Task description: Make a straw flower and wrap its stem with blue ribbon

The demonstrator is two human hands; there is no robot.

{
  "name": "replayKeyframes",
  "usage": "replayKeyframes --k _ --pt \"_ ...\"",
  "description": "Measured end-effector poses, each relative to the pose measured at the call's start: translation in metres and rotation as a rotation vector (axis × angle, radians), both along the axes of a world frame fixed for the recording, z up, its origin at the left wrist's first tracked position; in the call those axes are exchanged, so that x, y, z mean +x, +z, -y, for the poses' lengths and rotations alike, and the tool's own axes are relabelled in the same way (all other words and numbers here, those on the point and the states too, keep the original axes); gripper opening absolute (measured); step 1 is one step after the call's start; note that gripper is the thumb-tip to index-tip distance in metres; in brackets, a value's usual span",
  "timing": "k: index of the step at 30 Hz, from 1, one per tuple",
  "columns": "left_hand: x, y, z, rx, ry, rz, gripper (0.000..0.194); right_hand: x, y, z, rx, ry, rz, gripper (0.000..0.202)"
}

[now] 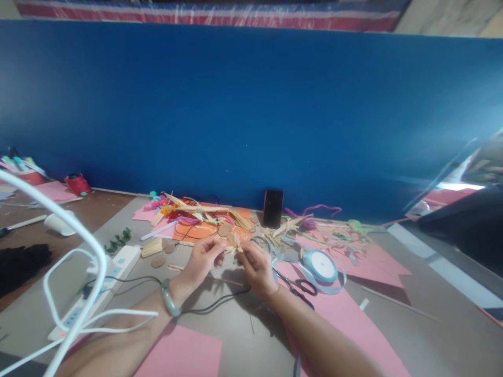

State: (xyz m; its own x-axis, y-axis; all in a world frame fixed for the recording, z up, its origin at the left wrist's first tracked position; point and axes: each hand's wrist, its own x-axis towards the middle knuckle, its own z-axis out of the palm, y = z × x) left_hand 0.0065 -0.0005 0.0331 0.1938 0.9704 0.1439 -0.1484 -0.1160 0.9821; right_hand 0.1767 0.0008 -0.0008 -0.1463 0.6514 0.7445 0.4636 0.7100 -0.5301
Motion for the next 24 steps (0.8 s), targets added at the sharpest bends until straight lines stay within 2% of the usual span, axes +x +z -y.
replayKeyframes --k 5,10,17,24 --pt "-0.0020 -0.0041 -0.0032 0.018 -0.048 -0.008 0.027 -0.0001 0.0021 -0.0001 -0.034 -0.006 -0.001 0.009" --pt "-0.0074 -0.0069 -0.0079 0.032 -0.027 -0.012 0.022 -0.0016 -0.0006 0.0008 -0.008 0.075 0.033 0.009" --pt "-0.0087 -0.0011 -0.0060 0.047 0.002 -0.010 0.024 -0.0019 -0.0027 0.0019 -0.018 0.103 0.054 0.010" --pt "-0.0066 0.0016 -0.0087 -0.125 0.012 0.089 0.024 -0.0030 -0.0010 0.0033 -0.021 0.116 0.050 0.009"
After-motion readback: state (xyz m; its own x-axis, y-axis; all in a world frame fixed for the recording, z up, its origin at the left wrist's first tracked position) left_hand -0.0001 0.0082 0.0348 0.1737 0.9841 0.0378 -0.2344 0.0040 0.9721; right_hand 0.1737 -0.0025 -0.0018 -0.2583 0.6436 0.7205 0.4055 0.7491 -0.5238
